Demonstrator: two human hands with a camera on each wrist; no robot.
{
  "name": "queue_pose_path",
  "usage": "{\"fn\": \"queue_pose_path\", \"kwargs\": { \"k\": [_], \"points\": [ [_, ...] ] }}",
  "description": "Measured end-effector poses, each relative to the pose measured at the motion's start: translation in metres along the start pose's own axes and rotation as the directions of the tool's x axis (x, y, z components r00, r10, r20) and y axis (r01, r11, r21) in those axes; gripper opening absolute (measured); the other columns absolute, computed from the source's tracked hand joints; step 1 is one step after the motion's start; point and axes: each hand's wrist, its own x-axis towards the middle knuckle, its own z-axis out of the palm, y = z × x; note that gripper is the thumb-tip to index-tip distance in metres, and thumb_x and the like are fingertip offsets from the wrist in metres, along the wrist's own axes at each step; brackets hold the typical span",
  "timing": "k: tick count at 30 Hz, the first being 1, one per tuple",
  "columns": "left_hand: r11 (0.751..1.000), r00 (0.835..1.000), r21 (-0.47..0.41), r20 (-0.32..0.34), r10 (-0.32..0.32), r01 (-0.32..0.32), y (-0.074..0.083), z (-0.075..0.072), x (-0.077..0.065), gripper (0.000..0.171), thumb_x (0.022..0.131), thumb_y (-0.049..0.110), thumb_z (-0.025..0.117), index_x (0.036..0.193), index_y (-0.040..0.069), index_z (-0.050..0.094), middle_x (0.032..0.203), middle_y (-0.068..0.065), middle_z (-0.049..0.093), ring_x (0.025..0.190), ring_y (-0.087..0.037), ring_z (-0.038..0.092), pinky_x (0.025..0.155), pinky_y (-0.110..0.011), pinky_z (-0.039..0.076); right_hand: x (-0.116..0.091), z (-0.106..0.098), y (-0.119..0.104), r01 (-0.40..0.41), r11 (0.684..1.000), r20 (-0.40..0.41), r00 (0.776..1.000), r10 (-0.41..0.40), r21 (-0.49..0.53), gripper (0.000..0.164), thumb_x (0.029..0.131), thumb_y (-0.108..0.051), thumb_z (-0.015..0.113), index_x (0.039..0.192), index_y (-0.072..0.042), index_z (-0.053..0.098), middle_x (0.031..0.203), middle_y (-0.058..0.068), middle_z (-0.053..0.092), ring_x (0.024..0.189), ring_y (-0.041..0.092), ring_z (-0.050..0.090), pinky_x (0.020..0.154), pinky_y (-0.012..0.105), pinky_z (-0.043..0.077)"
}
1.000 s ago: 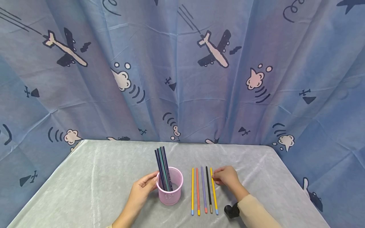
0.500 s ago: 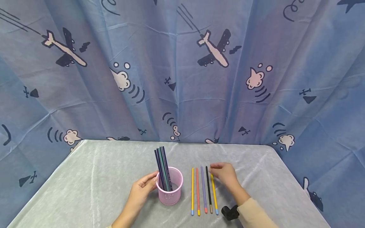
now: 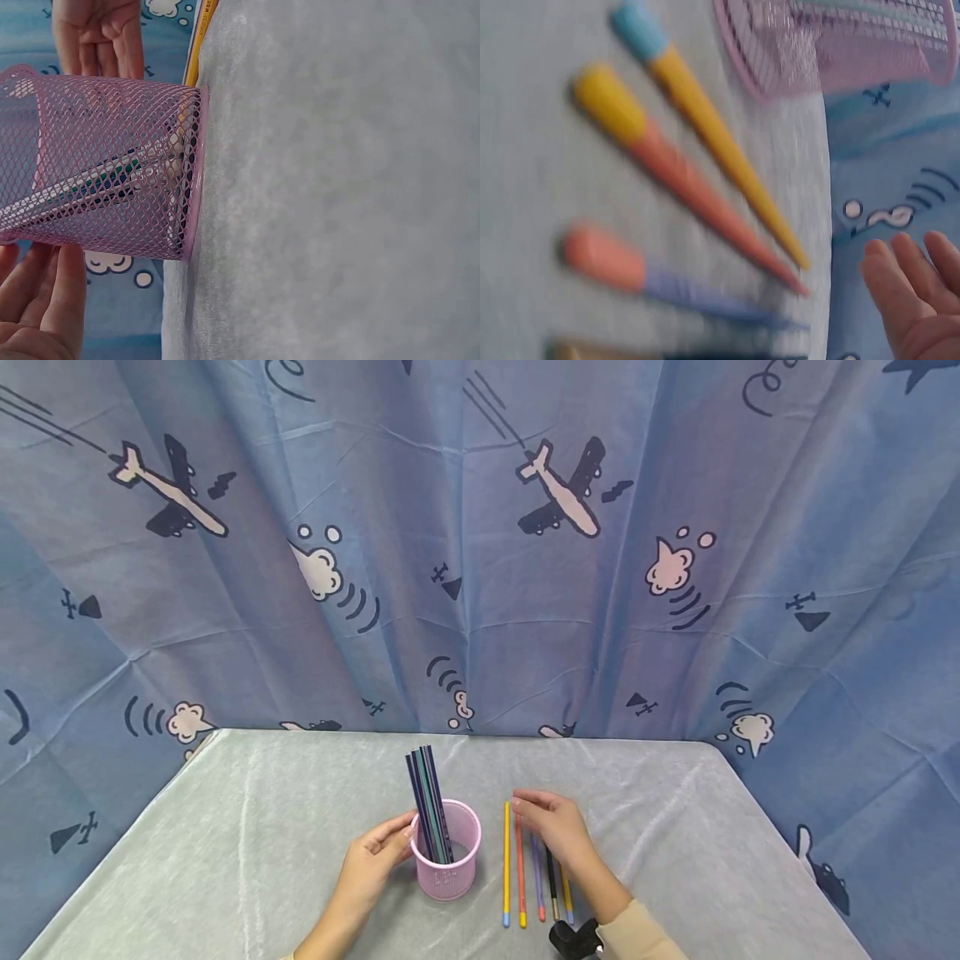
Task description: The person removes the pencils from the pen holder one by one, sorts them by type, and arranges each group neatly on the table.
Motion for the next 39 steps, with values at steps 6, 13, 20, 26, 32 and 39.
{"fn": "queue_pose_path", "kwargs": {
  "k": [6, 13, 20, 26, 32, 39],
  "points": [
    [1.0, 1.0, 0.001, 0.002, 0.006, -0.006, 0.001, 0.0, 0.001, 0.04, 0.098, 0.016, 0.063, 0.129, -0.009, 0.06, 0.125, -0.025, 0.066, 0.098, -0.001, 0.069, 0.088, -0.015, 0.057, -0.007, 0.017, -0.002, 0.018, 0.995, 0.046, 0.999, -0.023, 0.101, 0.041, 0.096, -0.018, 0.065, 0.129, 0.006, 0.061, 0.131, 0.022, 0.064, 0.118, 0.021, 0.065, 0.101, 0.033, 0.056],
    [1.0, 1.0, -0.011, 0.005, 0.016, -0.016, 0.002, 0.0, 0.003, 0.041, 0.096, 0.015, 0.065, 0.129, -0.009, 0.06, 0.125, -0.025, 0.067, 0.098, -0.001, 0.068, 0.088, -0.014, 0.056, -0.016, 0.03, -0.006, 0.038, 0.987, 0.067, 0.997, -0.049, 0.155, 0.04, 0.094, -0.017, 0.066, 0.128, 0.004, 0.062, 0.132, 0.019, 0.065, 0.119, 0.017, 0.064, 0.1, 0.027, 0.055],
    [1.0, 1.0, -0.007, 0.004, 0.023, -0.023, 0.003, 0.0, 0.004, 0.041, 0.096, 0.015, 0.065, 0.128, -0.01, 0.06, 0.125, -0.026, 0.066, 0.097, 0.0, 0.068, 0.087, -0.013, 0.056, -0.019, 0.038, -0.005, 0.058, 0.975, 0.11, 0.99, -0.083, 0.216, 0.044, 0.096, -0.013, 0.062, 0.133, 0.01, 0.055, 0.137, 0.021, 0.06, 0.108, 0.001, 0.064, 0.099, 0.023, 0.055],
    [1.0, 1.0, 0.001, 0.009, 0.028, -0.028, 0.003, -0.001, 0.005, 0.041, 0.097, 0.016, 0.064, 0.129, -0.01, 0.06, 0.125, -0.025, 0.066, 0.099, -0.001, 0.068, 0.088, -0.014, 0.057, -0.02, 0.044, -0.003, 0.04, 0.96, 0.103, 0.992, -0.071, 0.275, 0.044, 0.097, -0.011, 0.061, 0.135, 0.01, 0.054, 0.139, 0.02, 0.058, 0.109, 0.0, 0.062, 0.101, 0.025, 0.055],
    [1.0, 1.0, 0.017, 0.006, 0.02, -0.02, 0.002, -0.003, 0.004, 0.04, 0.096, 0.016, 0.065, 0.128, -0.008, 0.061, 0.125, -0.023, 0.067, 0.1, -0.006, 0.069, 0.088, -0.015, 0.057, -0.023, 0.049, -0.002, 0.027, 0.949, 0.095, 0.994, -0.059, 0.314, 0.045, 0.096, -0.009, 0.061, 0.135, 0.011, 0.053, 0.135, 0.019, 0.062, 0.108, 0.003, 0.065, 0.099, 0.026, 0.056],
    [1.0, 1.0, -0.005, 0.023, 0.019, -0.019, -0.003, -0.002, 0.002, 0.042, 0.097, 0.017, 0.064, 0.129, -0.01, 0.059, 0.127, -0.025, 0.066, 0.101, -0.002, 0.068, 0.09, -0.017, 0.057, -0.027, 0.056, 0.005, 0.023, 0.953, 0.028, 0.999, -0.033, 0.303, 0.04, 0.096, -0.01, 0.063, 0.131, 0.009, 0.058, 0.132, 0.019, 0.065, 0.112, 0.009, 0.065, 0.097, 0.03, 0.057]
  ]
}}
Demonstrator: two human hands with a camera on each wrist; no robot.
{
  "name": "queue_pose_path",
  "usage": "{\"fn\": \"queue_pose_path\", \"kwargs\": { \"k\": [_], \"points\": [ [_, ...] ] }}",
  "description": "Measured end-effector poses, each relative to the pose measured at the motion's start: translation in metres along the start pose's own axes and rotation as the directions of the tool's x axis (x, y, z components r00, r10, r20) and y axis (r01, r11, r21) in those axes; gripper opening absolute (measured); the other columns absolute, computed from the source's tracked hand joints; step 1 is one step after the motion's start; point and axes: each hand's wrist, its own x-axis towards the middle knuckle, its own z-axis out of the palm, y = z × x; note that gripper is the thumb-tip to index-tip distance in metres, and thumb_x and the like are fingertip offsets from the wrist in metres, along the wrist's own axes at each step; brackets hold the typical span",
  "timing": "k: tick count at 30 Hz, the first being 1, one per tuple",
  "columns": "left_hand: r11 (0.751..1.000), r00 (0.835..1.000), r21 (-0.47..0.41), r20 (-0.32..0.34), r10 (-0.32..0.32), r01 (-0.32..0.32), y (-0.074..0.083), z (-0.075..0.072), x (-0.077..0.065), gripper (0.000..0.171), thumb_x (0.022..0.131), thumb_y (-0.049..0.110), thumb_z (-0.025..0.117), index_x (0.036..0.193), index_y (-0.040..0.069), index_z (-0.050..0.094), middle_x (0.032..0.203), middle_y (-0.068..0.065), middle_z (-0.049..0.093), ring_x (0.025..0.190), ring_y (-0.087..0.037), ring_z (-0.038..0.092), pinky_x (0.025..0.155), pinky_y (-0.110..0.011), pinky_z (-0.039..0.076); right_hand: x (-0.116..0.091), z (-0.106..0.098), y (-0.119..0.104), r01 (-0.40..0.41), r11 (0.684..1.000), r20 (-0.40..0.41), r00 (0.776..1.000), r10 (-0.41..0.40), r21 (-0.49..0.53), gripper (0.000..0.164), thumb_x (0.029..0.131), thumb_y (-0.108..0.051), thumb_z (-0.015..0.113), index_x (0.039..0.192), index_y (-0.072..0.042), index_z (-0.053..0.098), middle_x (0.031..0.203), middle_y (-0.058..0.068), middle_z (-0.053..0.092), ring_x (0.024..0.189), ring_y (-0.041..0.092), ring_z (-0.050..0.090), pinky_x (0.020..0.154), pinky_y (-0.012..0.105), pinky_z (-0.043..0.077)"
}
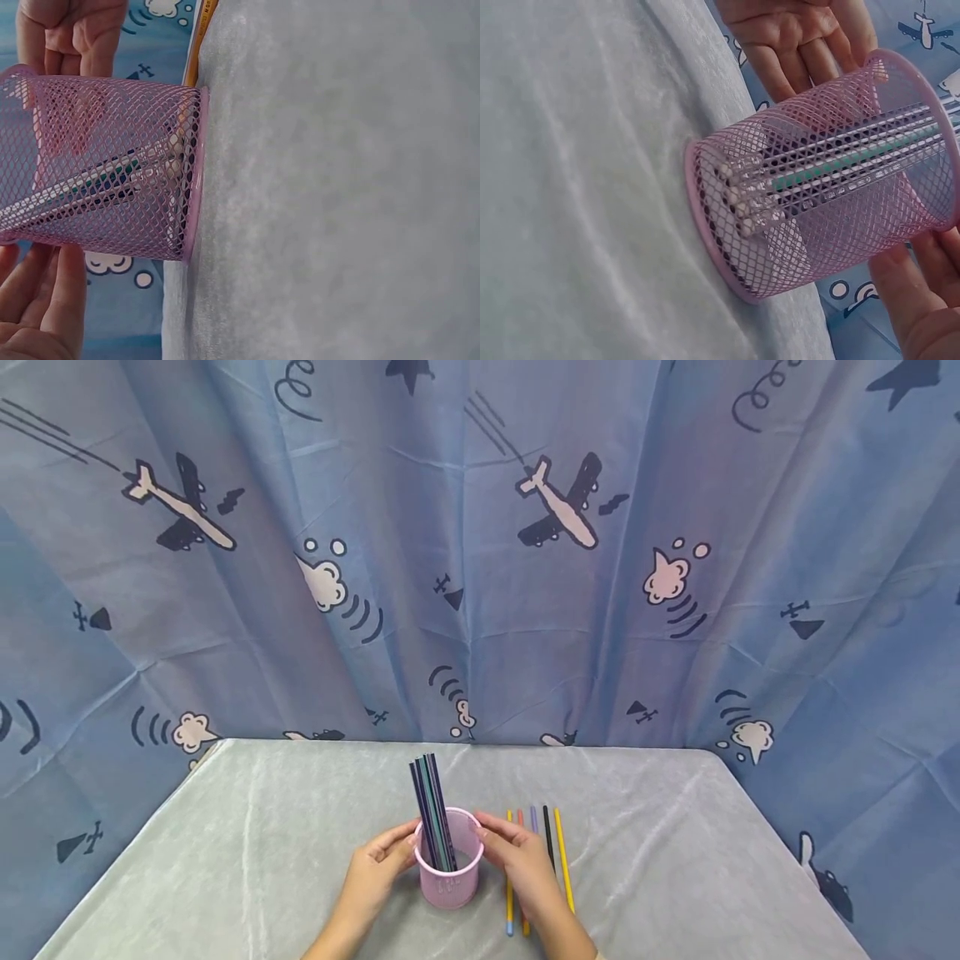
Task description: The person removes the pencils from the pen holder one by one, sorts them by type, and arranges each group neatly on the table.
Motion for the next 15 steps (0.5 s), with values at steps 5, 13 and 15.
{"fn": "queue_pose_path", "kwargs": {
  "k": [5, 13, 15],
  "points": [
    [1.0, 1.0, -0.004, -0.014, -0.006, 0.006, -0.0037, 0.0008, 0.0005, 0.041, 0.097, 0.017, 0.064, 0.128, -0.01, 0.06, 0.125, -0.025, 0.066, 0.098, 0.002, 0.067, 0.087, -0.014, 0.057, -0.0002, 0.001, 0.0043, 0.004, 1.0, -0.012, 1.0, -0.004, 0.005, 0.04, 0.096, -0.011, 0.063, 0.13, 0.01, 0.059, 0.131, 0.02, 0.065, 0.114, 0.012, 0.064, 0.097, 0.031, 0.058],
    [1.0, 1.0, 0.01, -0.016, -0.009, 0.009, -0.004, 0.0013, 0.0017, 0.041, 0.096, 0.018, 0.065, 0.128, -0.008, 0.061, 0.126, -0.025, 0.066, 0.098, 0.001, 0.068, 0.087, -0.014, 0.057, 0.0001, -0.0014, 0.006, 0.012, 1.0, 0.0, 1.0, -0.012, 0.006, 0.041, 0.096, -0.013, 0.063, 0.131, 0.009, 0.058, 0.131, 0.019, 0.065, 0.112, 0.008, 0.064, 0.098, 0.032, 0.057],
    [1.0, 1.0, 0.014, -0.019, -0.008, 0.008, -0.004, 0.0019, 0.0019, 0.041, 0.096, 0.018, 0.065, 0.128, -0.008, 0.061, 0.125, -0.025, 0.067, 0.098, 0.001, 0.068, 0.087, -0.014, 0.057, 0.0006, -0.0021, 0.0066, 0.017, 1.0, 0.009, 1.0, -0.017, 0.015, 0.042, 0.096, -0.012, 0.063, 0.131, 0.01, 0.057, 0.132, 0.019, 0.064, 0.112, 0.006, 0.063, 0.099, 0.033, 0.057]
  ]
}}
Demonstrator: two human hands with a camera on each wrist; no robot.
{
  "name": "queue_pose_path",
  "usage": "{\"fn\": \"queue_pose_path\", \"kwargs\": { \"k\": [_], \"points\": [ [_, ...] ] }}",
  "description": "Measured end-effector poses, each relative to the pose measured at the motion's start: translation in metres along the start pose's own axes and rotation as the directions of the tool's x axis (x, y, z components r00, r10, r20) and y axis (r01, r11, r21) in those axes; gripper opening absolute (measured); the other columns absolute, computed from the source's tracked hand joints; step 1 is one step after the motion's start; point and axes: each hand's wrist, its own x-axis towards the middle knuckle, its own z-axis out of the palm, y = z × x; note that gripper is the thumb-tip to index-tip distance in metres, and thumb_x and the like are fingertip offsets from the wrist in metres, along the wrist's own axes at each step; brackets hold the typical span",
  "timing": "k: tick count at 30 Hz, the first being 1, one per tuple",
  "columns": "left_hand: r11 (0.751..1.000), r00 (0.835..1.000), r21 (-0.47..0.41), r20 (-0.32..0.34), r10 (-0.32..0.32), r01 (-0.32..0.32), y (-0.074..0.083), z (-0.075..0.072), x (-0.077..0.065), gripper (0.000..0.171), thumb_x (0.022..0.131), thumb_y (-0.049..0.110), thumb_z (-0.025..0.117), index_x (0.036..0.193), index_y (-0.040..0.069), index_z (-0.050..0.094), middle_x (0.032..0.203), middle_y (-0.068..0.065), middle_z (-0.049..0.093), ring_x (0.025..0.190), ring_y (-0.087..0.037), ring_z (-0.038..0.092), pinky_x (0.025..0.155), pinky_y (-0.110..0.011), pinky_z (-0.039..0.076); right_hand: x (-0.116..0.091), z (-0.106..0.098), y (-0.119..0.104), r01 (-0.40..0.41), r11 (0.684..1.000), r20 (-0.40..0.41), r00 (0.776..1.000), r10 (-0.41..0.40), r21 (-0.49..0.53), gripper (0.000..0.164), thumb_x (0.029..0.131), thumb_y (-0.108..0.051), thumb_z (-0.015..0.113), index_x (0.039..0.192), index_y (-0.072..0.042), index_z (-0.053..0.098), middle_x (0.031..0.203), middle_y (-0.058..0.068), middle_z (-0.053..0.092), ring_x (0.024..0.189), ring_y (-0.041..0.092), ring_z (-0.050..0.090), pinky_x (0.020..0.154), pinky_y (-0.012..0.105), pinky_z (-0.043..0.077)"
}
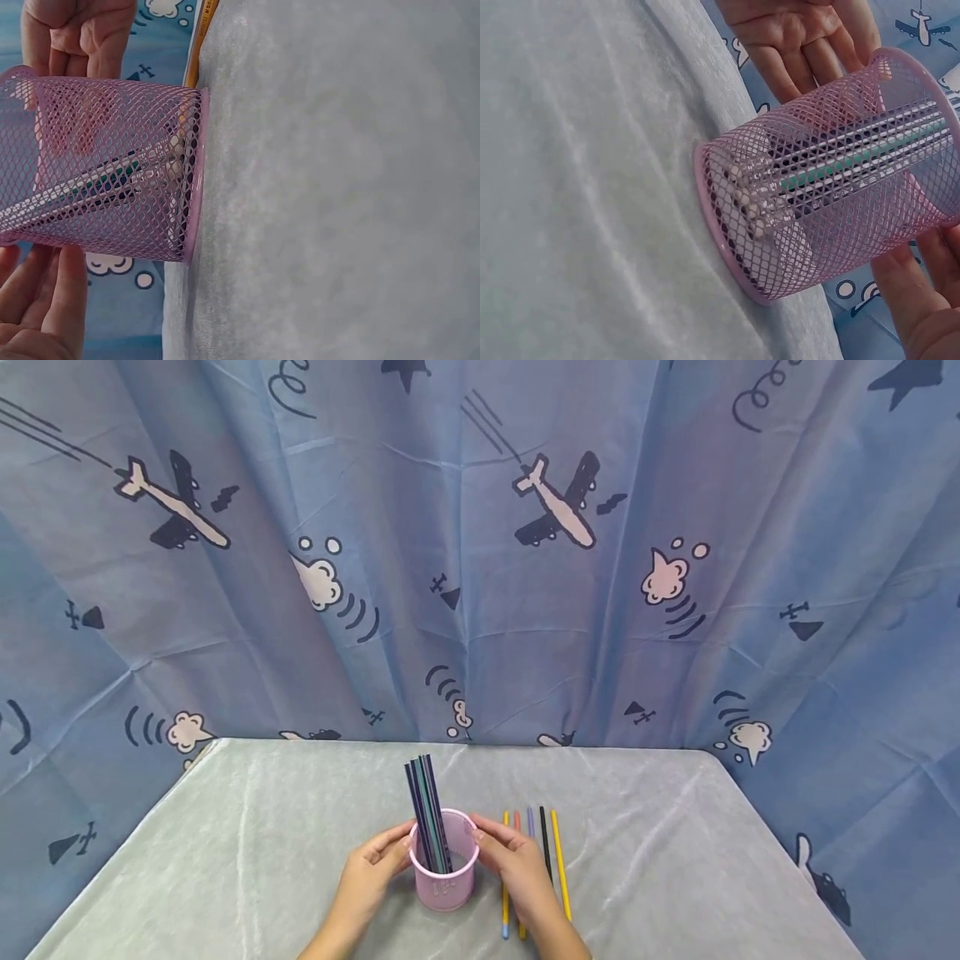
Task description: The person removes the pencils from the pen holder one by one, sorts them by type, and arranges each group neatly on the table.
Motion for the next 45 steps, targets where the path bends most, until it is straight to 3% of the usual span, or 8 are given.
{"fn": "queue_pose_path", "kwargs": {
  "k": [15, 25, 38, 45],
  "points": [
    [1.0, 1.0, 0.019, 0.002, -0.002, 0.002, 0.0031, -0.0003, -0.0017, 0.042, 0.097, 0.02, 0.065, 0.128, -0.008, 0.061, 0.124, -0.024, 0.068, 0.098, -0.002, 0.069, 0.087, -0.015, 0.057, -0.0005, 0.0035, 0.0026, 0.014, 1.0, -0.031, 0.999, -0.014, 0.01, 0.04, 0.096, -0.011, 0.063, 0.129, 0.01, 0.059, 0.13, 0.021, 0.065, 0.107, 0.006, 0.066, 0.094, 0.03, 0.059],
    [1.0, 1.0, 0.004, -0.004, 0.004, -0.004, 0.0027, -0.0005, -0.005, 0.04, 0.097, 0.017, 0.064, 0.127, -0.01, 0.061, 0.123, -0.026, 0.067, 0.096, 0.0, 0.069, 0.086, -0.014, 0.057, -0.002, 0.0031, 0.0031, 0.005, 1.0, -0.025, 1.0, -0.006, -0.003, 0.04, 0.095, -0.012, 0.064, 0.129, 0.009, 0.06, 0.131, 0.02, 0.065, 0.116, 0.014, 0.063, 0.095, 0.03, 0.058],
    [1.0, 1.0, 0.003, 0.006, 0.007, -0.007, -0.0006, 0.0003, 0.0008, 0.042, 0.097, 0.018, 0.064, 0.128, -0.01, 0.06, 0.123, -0.026, 0.067, 0.096, -0.001, 0.069, 0.087, -0.014, 0.057, -0.0005, 0.0024, 0.0024, 0.009, 1.0, -0.04, 0.999, -0.01, -0.012, 0.039, 0.096, -0.014, 0.064, 0.129, 0.007, 0.061, 0.132, 0.02, 0.064, 0.122, 0.019, 0.061, 0.095, 0.03, 0.058],
    [1.0, 1.0, 0.005, 0.003, 0.001, -0.001, -0.0014, 0.0009, -0.0014, 0.042, 0.097, 0.018, 0.065, 0.128, -0.01, 0.06, 0.123, -0.026, 0.067, 0.095, 0.0, 0.069, 0.086, -0.014, 0.057, -0.0032, -0.0003, 0.004, 0.027, 1.0, -0.006, 1.0, -0.027, -0.005, 0.043, 0.096, -0.014, 0.063, 0.131, 0.01, 0.058, 0.132, 0.021, 0.064, 0.109, 0.005, 0.065, 0.096, 0.028, 0.058]
  ]
}}
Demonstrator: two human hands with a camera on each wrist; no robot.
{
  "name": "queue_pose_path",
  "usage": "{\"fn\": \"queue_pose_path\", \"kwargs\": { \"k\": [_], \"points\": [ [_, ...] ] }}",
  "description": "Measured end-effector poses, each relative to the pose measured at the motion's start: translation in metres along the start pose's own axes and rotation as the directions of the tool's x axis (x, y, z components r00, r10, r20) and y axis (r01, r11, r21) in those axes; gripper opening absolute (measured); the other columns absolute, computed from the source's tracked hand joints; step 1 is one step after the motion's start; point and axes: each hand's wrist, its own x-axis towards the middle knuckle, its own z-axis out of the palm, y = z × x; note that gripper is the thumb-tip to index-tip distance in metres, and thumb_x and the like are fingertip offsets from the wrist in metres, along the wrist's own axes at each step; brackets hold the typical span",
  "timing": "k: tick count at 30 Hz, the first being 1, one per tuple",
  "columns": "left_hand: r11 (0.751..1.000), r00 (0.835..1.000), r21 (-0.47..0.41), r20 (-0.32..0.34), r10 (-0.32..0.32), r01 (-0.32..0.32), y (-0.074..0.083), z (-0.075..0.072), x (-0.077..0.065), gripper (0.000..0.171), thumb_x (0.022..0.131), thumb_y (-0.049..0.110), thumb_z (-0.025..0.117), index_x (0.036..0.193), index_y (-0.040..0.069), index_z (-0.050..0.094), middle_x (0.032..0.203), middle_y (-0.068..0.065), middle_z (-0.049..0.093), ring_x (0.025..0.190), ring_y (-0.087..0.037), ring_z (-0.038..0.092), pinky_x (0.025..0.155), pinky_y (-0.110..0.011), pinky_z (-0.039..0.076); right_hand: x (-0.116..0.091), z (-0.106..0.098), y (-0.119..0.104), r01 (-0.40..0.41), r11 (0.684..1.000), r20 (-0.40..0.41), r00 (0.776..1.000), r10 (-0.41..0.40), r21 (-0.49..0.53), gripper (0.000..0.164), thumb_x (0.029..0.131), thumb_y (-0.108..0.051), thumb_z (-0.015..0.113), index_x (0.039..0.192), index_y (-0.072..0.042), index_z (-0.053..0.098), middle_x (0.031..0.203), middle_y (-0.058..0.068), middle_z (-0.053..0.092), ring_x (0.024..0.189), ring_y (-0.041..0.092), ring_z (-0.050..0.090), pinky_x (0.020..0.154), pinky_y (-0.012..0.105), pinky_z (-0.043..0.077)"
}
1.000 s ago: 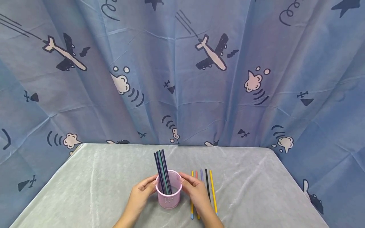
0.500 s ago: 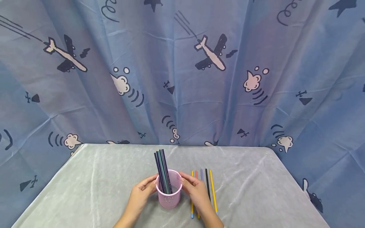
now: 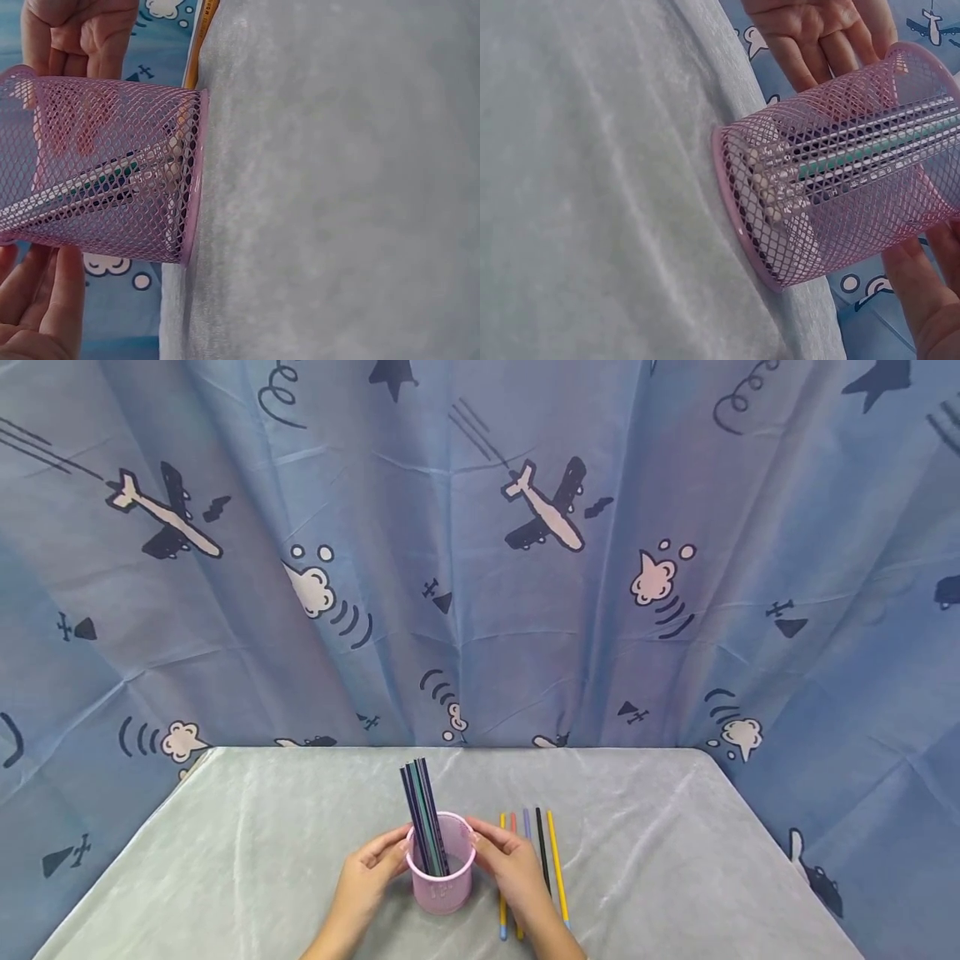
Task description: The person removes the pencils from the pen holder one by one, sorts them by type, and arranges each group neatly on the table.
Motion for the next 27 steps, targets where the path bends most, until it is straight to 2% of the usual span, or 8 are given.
{"fn": "queue_pose_path", "kwargs": {
  "k": [8, 12, 15, 20, 24, 27],
  "points": [
    [1.0, 1.0, 0.001, 0.017, -0.012, 0.012, 0.0, -0.002, -0.003, 0.044, 0.097, 0.019, 0.065, 0.129, -0.01, 0.059, 0.123, -0.026, 0.067, 0.096, -0.001, 0.069, 0.087, -0.013, 0.056, -0.002, 0.0, 0.003, 0.021, 1.0, 0.007, 1.0, -0.021, -0.003, 0.044, 0.096, -0.012, 0.063, 0.131, 0.012, 0.056, 0.132, 0.022, 0.063, 0.104, -0.001, 0.065, 0.095, 0.025, 0.058],
    [0.999, 1.0, 0.047, 0.005, -0.005, 0.005, 0.003, -0.004, -0.001, 0.042, 0.096, 0.022, 0.066, 0.127, -0.006, 0.063, 0.122, -0.023, 0.069, 0.097, -0.004, 0.07, 0.087, -0.013, 0.056, -0.001, 0.002, 0.001, 0.019, 1.0, -0.007, 1.0, -0.019, 0.005, 0.043, 0.096, -0.012, 0.063, 0.131, 0.012, 0.056, 0.132, 0.021, 0.064, 0.103, -0.001, 0.065, 0.094, 0.024, 0.058],
    [0.995, 0.999, 0.101, -0.035, 0.015, -0.011, 0.008, -0.005, -0.001, 0.038, 0.094, 0.021, 0.069, 0.121, -0.005, 0.067, 0.119, -0.02, 0.071, 0.097, -0.004, 0.07, 0.086, -0.013, 0.056, -0.001, 0.004, 0.0, 0.012, 1.0, -0.006, 1.0, -0.012, 0.014, 0.042, 0.097, -0.01, 0.062, 0.132, 0.012, 0.056, 0.132, 0.023, 0.063, 0.104, 0.0, 0.065, 0.095, 0.025, 0.058],
    [0.982, 0.989, 0.178, -0.119, 0.091, -0.069, 0.02, -0.004, 0.003, 0.031, 0.091, 0.017, 0.072, 0.114, -0.004, 0.07, 0.115, -0.019, 0.073, 0.1, -0.01, 0.071, 0.086, -0.013, 0.057, -0.002, 0.006, -0.001, 0.006, 1.0, -0.014, 1.0, -0.006, 0.003, 0.042, 0.098, -0.014, 0.062, 0.132, 0.01, 0.056, 0.134, 0.023, 0.062, 0.109, 0.006, 0.065, 0.096, 0.028, 0.058],
    [0.98, 0.981, 0.179, -0.153, 0.117, -0.089, 0.029, 0.001, 0.009, 0.032, 0.09, 0.013, 0.073, 0.116, -0.004, 0.068, 0.116, -0.018, 0.073, 0.105, -0.021, 0.072, 0.088, -0.012, 0.056, -0.002, 0.004, -0.001, -0.011, 1.0, -0.029, 1.0, 0.011, -0.02, 0.043, 0.098, -0.017, 0.063, 0.132, 0.008, 0.058, 0.134, 0.021, 0.062, 0.111, 0.009, 0.066, 0.094, 0.028, 0.059],
    [0.981, 0.978, 0.169, -0.172, 0.121, -0.092, 0.034, 0.006, 0.012, 0.034, 0.09, 0.012, 0.073, 0.118, -0.004, 0.067, 0.116, -0.018, 0.073, 0.107, -0.024, 0.071, 0.09, -0.013, 0.055, -0.002, 0.002, 0.0, -0.02, 0.999, -0.031, 0.999, 0.019, -0.029, 0.043, 0.098, -0.019, 0.063, 0.132, 0.007, 0.059, 0.134, 0.02, 0.063, 0.111, 0.009, 0.065, 0.093, 0.028, 0.059]
  ]
}}
